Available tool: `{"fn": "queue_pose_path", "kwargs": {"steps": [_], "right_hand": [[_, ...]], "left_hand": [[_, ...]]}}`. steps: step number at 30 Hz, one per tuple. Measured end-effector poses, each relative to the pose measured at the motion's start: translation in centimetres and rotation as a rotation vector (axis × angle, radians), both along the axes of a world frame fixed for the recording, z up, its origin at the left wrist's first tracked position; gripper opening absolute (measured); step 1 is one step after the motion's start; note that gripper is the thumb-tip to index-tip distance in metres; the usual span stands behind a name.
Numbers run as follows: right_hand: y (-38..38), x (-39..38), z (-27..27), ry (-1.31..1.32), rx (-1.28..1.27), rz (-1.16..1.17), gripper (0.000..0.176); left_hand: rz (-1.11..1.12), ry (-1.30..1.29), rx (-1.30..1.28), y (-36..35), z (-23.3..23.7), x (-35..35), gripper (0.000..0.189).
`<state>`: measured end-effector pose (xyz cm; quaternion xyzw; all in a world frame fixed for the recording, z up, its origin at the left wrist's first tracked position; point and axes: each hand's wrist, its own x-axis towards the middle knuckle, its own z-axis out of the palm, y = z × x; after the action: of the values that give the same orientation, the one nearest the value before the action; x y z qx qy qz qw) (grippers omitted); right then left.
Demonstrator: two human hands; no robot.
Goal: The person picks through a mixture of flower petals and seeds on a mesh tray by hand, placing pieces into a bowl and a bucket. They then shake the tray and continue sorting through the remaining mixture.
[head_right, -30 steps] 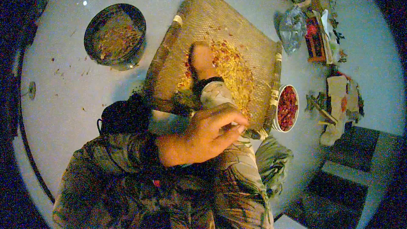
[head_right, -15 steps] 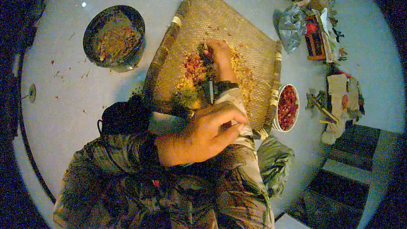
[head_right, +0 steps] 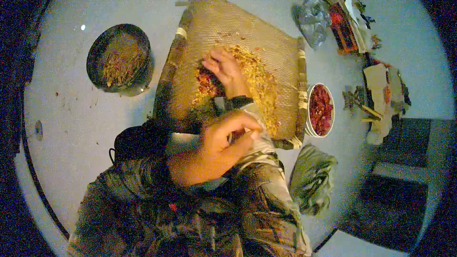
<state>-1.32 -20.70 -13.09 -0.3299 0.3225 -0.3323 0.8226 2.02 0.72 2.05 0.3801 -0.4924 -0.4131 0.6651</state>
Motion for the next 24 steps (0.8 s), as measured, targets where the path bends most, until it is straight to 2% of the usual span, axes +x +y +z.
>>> {"fn": "queue_pose_path", "kwargs": {"steps": [3, 8, 9, 12, 15, 18, 20, 22, 24], "right_hand": [[-0.1, 0.9, 0.9, 0.031, -0.021, -0.020, 0.017], [2.9, 7.3, 8.7, 0.096, -0.371, -0.099, 0.028], [3.6, 8.7, 9.8, 0.087, -0.448, -0.107, 0.030], [4.2, 13.0, 10.3, 0.107, -0.718, 0.164, 0.034], [3.0, 14.5, 7.2, 0.243, -1.061, 0.083, 0.037], [1.2, 10.3, 7.1, 0.238, -0.718, 0.093, 0.033], [-0.6, 6.5, 5.1, 0.310, -0.671, -0.011, 0.031], [-2.0, 2.3, 3.5, 0.618, -0.711, -0.013, 0.027], [-1.6, -0.9, 2.0, 0.879, -0.935, 0.048, 0.025]], "left_hand": [[0.021, -0.032, -0.005, -0.1, 0.4, 0.5, 0.006], [0.123, 0.067, 0.039, -0.8, -0.3, 0.9, 0.009], [0.093, 0.168, 0.135, -0.9, -0.4, 0.9, 0.009], [0.127, 0.210, 0.119, -1.5, -0.7, 1.2, 0.008], [0.070, 0.206, 0.160, -1.3, 0.0, 1.6, 0.007], [0.061, 0.144, 0.179, -1.4, 0.2, 2.1, 0.008], [0.073, 0.196, 0.196, -1.6, 0.0, 2.7, 0.009], [0.110, 0.345, 0.191, -3.0, -0.3, 3.6, 0.011], [0.260, 0.449, 0.243, -4.4, -0.5, 5.5, 0.016]]}}
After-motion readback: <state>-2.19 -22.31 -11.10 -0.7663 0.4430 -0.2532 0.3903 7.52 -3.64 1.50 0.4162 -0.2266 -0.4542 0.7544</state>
